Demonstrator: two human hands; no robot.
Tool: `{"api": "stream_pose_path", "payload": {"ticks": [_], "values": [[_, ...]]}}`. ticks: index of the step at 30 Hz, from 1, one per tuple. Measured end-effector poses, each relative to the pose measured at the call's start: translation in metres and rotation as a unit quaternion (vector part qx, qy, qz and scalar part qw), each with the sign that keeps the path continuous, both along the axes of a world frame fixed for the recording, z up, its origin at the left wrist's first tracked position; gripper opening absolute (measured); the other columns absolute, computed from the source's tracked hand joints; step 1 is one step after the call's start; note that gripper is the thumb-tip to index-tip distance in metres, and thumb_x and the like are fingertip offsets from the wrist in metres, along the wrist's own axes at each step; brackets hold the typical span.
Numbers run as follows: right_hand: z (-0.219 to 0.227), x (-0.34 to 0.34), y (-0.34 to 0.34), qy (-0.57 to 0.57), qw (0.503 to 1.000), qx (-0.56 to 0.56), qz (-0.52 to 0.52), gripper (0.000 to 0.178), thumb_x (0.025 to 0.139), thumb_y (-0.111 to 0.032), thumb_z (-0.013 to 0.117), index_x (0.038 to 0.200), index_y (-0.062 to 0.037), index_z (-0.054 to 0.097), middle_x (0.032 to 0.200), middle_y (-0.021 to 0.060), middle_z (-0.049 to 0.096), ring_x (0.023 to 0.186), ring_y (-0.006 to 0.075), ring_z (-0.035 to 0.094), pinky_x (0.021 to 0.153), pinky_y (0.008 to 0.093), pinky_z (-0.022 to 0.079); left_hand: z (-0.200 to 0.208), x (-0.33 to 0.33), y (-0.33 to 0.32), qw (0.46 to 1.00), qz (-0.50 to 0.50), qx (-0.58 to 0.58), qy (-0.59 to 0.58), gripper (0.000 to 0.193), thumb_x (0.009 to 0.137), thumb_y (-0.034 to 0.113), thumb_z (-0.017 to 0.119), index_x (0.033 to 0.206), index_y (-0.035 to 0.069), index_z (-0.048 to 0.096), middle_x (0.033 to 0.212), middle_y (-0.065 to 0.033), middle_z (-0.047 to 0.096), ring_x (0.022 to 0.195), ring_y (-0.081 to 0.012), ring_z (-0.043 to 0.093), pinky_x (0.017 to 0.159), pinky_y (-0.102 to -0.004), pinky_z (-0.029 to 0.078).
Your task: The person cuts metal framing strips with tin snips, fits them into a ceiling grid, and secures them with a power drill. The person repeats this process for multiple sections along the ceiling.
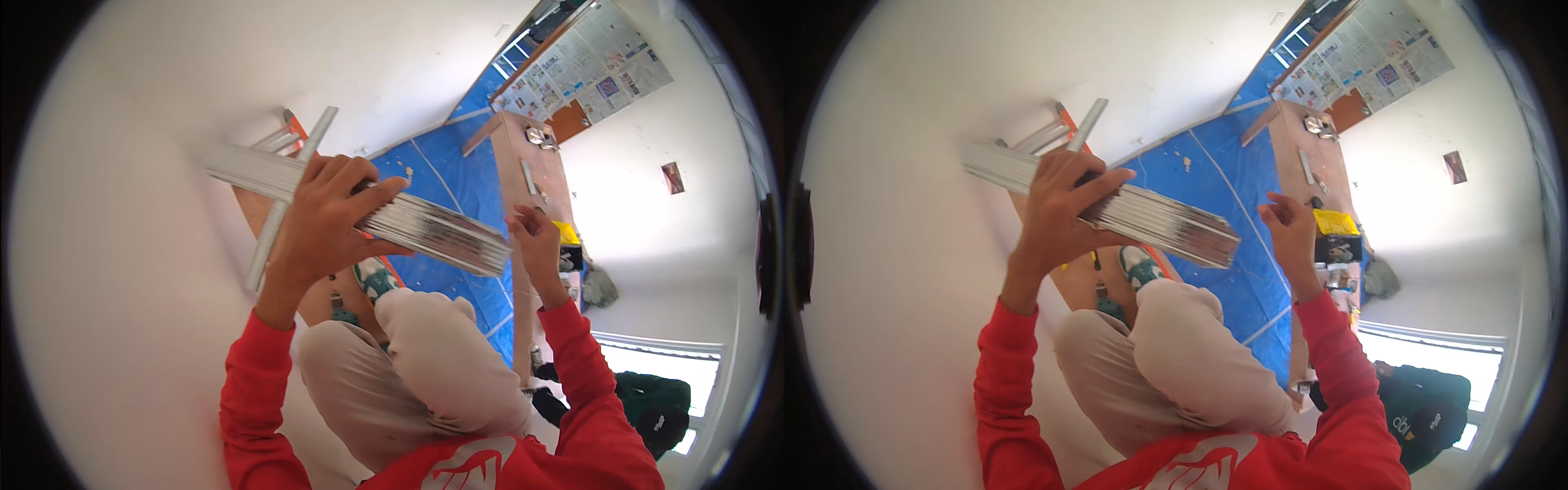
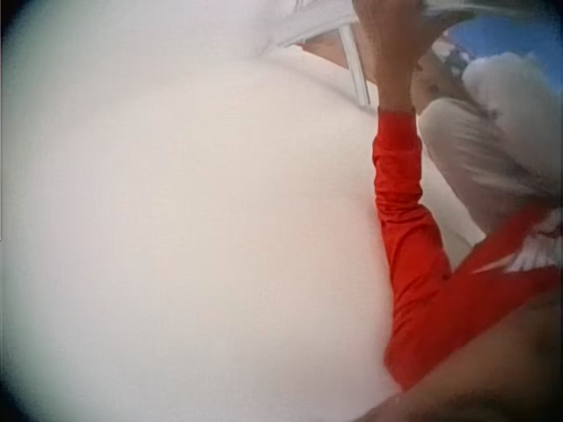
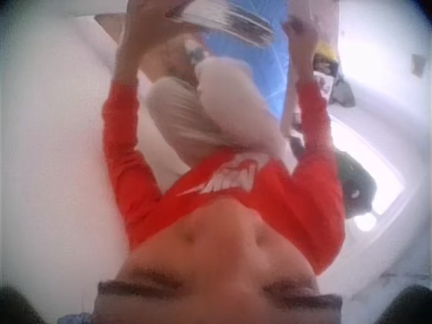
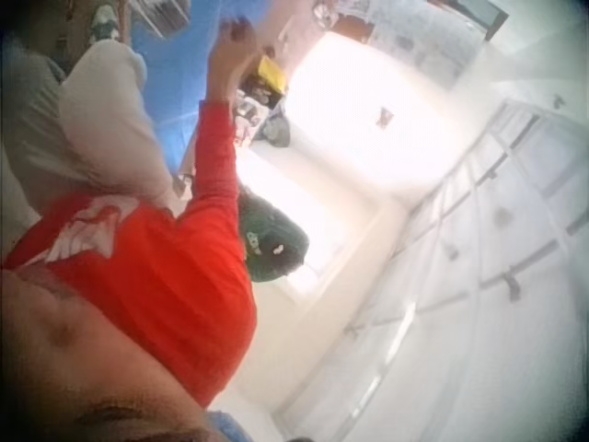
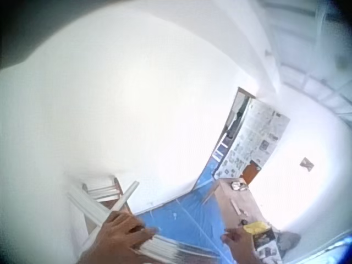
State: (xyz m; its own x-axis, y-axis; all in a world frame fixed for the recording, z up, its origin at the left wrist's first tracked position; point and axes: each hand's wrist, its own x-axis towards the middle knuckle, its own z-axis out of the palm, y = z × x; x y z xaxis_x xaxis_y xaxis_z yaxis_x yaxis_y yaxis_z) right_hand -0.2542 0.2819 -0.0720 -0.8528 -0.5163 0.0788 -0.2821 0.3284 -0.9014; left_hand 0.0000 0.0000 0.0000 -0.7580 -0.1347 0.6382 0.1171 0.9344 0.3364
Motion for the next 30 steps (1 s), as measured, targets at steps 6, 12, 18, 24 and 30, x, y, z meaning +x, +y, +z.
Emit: {"api": "stream_pose_path", "payload": {"ticks": [6, 12, 18, 24, 30], "values": [[0.046, 0.045, -0.034, -0.051, 0.990, 0.127, 0.015, 0.033, 0.096, -0.030, 0.080, 0.104, 0.0009, 0.075, 0.088, 0.0061, 0.076, 0.079, 0.0100, 0.068, 0.070, 0.0262, 0.051, 0.021, -0.005, 0.000, 0.927, -0.081, 0.360, 0.066, 0.078, 0.090, 0.071, 0.058, 0.127, 0.003, 0.069, 0.092, -0.0078, 0.064, 0.087, -0.0194, 0.064, 0.079, -0.0336, 0.052], [0.099, 0.116, -0.110, 0.092, 0.945, -0.078, 0.303, 0.055, 0.106, -0.035, 0.066, 0.143, 0.0041, 0.055, 0.116, 0.0154, 0.075, 0.102, 0.0211, 0.070, 0.086, 0.0369, 0.053, 0.109, 0.003, -0.047, 0.738, -0.124, 0.653, 0.115, 0.104, 0.097, 0.086, 0.019, 0.124, -0.004, 0.063, 0.085, -0.0110, 0.067, 0.074, -0.0209, 0.067, 0.070, -0.0344, 0.057], [0.156, 0.156, -0.127, -0.137, 0.852, -0.058, 0.503, 0.052, 0.110, -0.029, 0.057, 0.148, 0.0062, 0.047, 0.104, 0.0126, 0.073, 0.087, 0.0151, 0.065, 0.079, 0.0321, 0.054, 0.171, 0.027, -0.059, 0.635, -0.197, 0.734, 0.137, 0.094, 0.102, 0.080, 0.022, 0.126, -0.003, 0.060, 0.084, -0.0109, 0.067, 0.073, -0.0218, 0.067, 0.072, -0.0354, 0.059], [0.190, 0.190, -0.128, -0.135, 0.832, -0.102, 0.528, 0.039, 0.107, -0.015, 0.061, 0.140, 0.0066, 0.052, 0.079, 0.0048, 0.070, 0.064, 0.0081, 0.058, 0.061, 0.0266, 0.050, 0.189, 0.058, -0.060, 0.682, -0.227, 0.679, 0.148, 0.084, 0.109, 0.068, 0.017, 0.133, -0.002, 0.057, 0.093, -0.0145, 0.068, 0.082, -0.0262, 0.069, 0.078, -0.0384, 0.059], [0.281, 0.225, -0.158, -0.123, 0.823, -0.168, 0.529, 0.035, 0.106, -0.010, 0.060, 0.135, 0.0092, 0.054, 0.078, 0.0062, 0.070, 0.063, 0.0069, 0.058, 0.058, 0.0255, 0.049, 0.212, 0.101, -0.048, 0.879, 0.088, 0.344, 0.320, 0.061, 0.112, 0.038, 0.047, 0.163, 0.007, 0.031, 0.149, -0.0192, 0.053, 0.128, -0.0329, 0.061, 0.102, -0.0430, 0.054]]}}
